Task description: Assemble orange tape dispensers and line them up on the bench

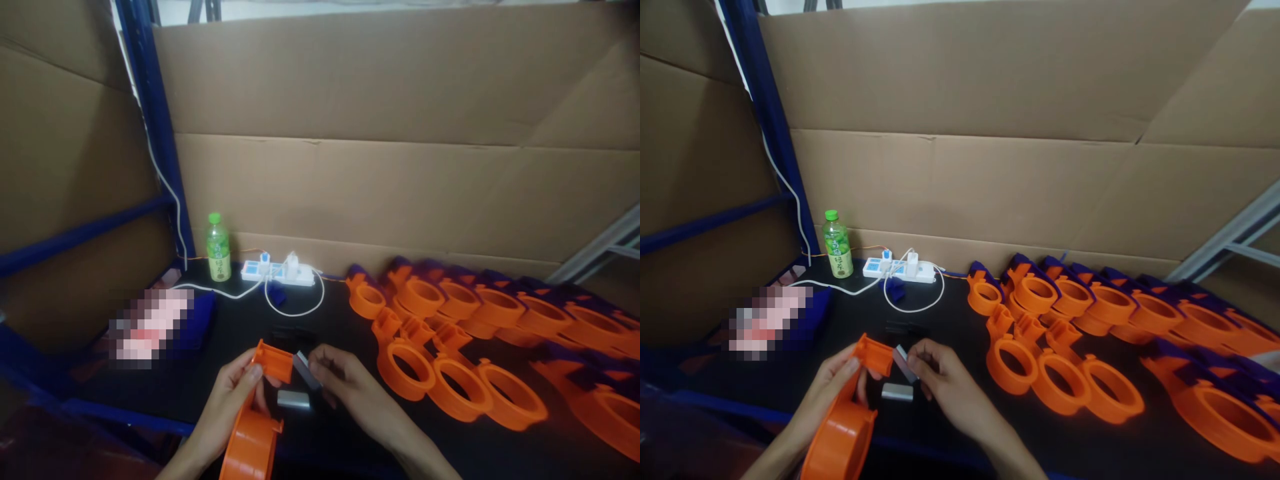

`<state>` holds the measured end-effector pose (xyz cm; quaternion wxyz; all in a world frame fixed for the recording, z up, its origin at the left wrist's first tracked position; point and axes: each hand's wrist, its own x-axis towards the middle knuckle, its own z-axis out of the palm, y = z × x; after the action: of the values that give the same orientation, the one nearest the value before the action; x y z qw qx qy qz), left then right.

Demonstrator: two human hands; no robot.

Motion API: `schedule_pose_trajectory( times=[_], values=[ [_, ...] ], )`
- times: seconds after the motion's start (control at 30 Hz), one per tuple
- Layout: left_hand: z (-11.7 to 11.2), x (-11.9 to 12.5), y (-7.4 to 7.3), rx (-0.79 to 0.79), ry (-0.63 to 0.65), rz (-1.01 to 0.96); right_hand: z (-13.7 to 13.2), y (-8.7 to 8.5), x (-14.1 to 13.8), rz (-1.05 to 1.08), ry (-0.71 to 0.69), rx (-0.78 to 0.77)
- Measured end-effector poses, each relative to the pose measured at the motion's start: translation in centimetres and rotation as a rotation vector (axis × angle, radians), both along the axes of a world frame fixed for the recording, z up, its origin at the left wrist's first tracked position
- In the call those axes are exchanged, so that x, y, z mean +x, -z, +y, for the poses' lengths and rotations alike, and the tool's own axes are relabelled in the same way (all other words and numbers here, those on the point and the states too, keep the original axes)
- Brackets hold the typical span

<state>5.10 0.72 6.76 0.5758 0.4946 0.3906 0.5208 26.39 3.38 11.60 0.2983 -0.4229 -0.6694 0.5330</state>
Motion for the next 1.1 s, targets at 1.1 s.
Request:
schedule_pose_trajectory(
  times=[1.1],
  values=[
    [-0.3,0.3,1.1,0.042,0.088,0.139,3.1,-2.9,-1.8,-0.422,-0.190,0.222]
  ],
)
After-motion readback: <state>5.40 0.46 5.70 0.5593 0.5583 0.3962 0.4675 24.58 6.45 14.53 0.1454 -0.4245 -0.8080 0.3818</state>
